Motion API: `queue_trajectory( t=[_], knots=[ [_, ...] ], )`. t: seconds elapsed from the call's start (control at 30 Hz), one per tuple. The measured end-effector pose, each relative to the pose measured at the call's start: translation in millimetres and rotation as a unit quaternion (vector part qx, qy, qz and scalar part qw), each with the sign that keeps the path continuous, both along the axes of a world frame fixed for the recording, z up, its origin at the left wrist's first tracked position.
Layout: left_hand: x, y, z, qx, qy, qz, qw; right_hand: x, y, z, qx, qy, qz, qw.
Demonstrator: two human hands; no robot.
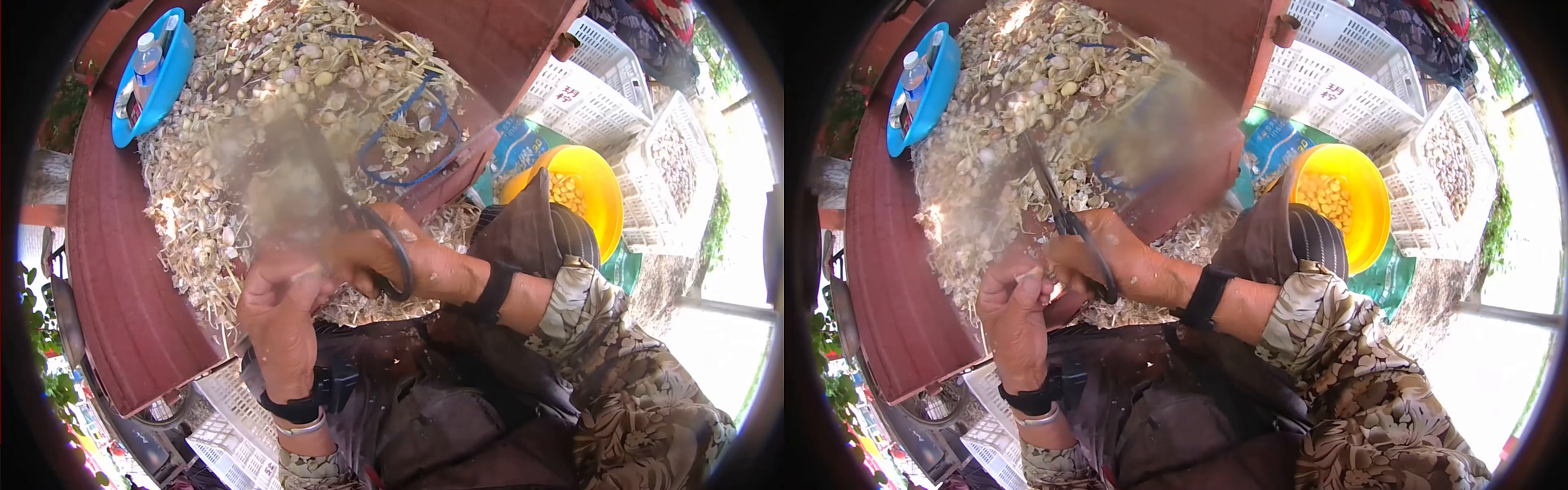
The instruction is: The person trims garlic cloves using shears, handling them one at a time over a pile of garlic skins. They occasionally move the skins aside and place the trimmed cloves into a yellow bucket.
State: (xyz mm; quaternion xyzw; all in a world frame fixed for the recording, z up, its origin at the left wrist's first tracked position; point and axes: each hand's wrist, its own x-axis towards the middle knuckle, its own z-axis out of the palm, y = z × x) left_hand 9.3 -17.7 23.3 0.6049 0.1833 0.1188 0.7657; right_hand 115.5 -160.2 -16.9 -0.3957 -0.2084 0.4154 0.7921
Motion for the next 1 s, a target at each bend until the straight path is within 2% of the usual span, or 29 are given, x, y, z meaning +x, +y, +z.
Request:
queue_trajectory(
  t=[0.1, 0.13, 0.2, 0.23, 0.27, 0.3, 0.37, 0.4, 0.5, 0.6, 0.63, 0.67, 0.7, 0.8, 0.83, 0.87, 0.9, 1.0],
  knots=[
    [-0.6, 42.0, -5.3, -0.07, -0.054, 0.014, 0.996, 10.4, -6.3, 8.0, -0.061, -0.045, 0.056, 0.996],
    [0.5, 69.9, -9.5, -0.012, -0.034, 0.019, 0.999, 9.0, -3.9, 1.4, -0.06, -0.157, 0.016, 0.986],
    [6.6, 113.7, -14.0, 0.112, 0.035, 0.052, 0.992, 5.2, 5.8, -14.8, -0.053, -0.374, -0.061, 0.924],
    [11.0, 128.1, -14.5, 0.175, 0.085, 0.079, 0.978, 2.5, 7.0, -15.9, -0.054, -0.383, -0.083, 0.918],
    [21.6, 143.8, -16.3, 0.286, 0.165, 0.063, 0.942, 0.4, 7.2, -16.7, -0.055, -0.392, -0.106, 0.912],
    [28.7, 166.6, -29.6, 0.349, 0.148, 0.035, 0.925, 0.5, 6.9, -17.5, -0.058, -0.402, -0.128, 0.905],
    [37.0, 202.8, -64.4, 0.465, 0.113, -0.021, 0.878, 6.8, 2.7, -8.1, -0.1, -0.365, -0.062, 0.924],
    [40.6, 197.2, -58.3, 0.485, 0.157, -0.046, 0.859, 9.2, 1.9, -4.7, -0.12, -0.347, -0.028, 0.93],
    [45.0, 173.6, -41.6, 0.501, 0.219, -0.082, 0.833, 5.6, 3.6, -7.4, -0.113, -0.285, -0.044, 0.951],
    [38.9, 171.6, -47.5, 0.564, 0.199, -0.074, 0.798, 8.5, 1.5, -4.3, -0.122, -0.296, -0.019, 0.947],
    [36.6, 167.8, -44.5, 0.396, 0.178, -0.021, 0.901, 7.8, 2.5, -6.9, -0.133, -0.312, -0.039, 0.94],
    [32.3, 163.2, -40.8, 0.211, 0.149, 0.032, 0.965, 5.6, 4.1, -11.9, -0.143, -0.326, -0.06, 0.933],
    [28.9, 157.0, -35.2, 0.017, 0.116, 0.083, 0.99, 3.5, 5.1, -14.6, -0.153, -0.339, -0.08, 0.925],
    [23.5, 126.3, -12.0, -0.205, 0.057, 0.109, 0.971, 1.9, 4.4, -11.3, -0.285, -0.436, -0.047, 0.852],
    [20.8, 120.0, -9.2, -0.278, 0.043, 0.111, 0.953, 0.3, 4.0, -10.6, -0.296, -0.464, -0.07, 0.832],
    [17.3, 115.8, -10.2, -0.351, 0.023, 0.069, 0.933, -2.3, 2.6, -10.2, -0.307, -0.49, -0.092, 0.811],
    [17.6, 96.9, -2.0, -0.34, 0.04, 0.104, 0.934, -4.4, 1.1, -9.7, -0.318, -0.515, -0.114, 0.788],
    [14.1, 63.8, -2.9, -0.315, 0.0, 0.117, 0.942, -6.0, -0.8, 1.9, -0.354, -0.526, -0.094, 0.768]
  ],
)
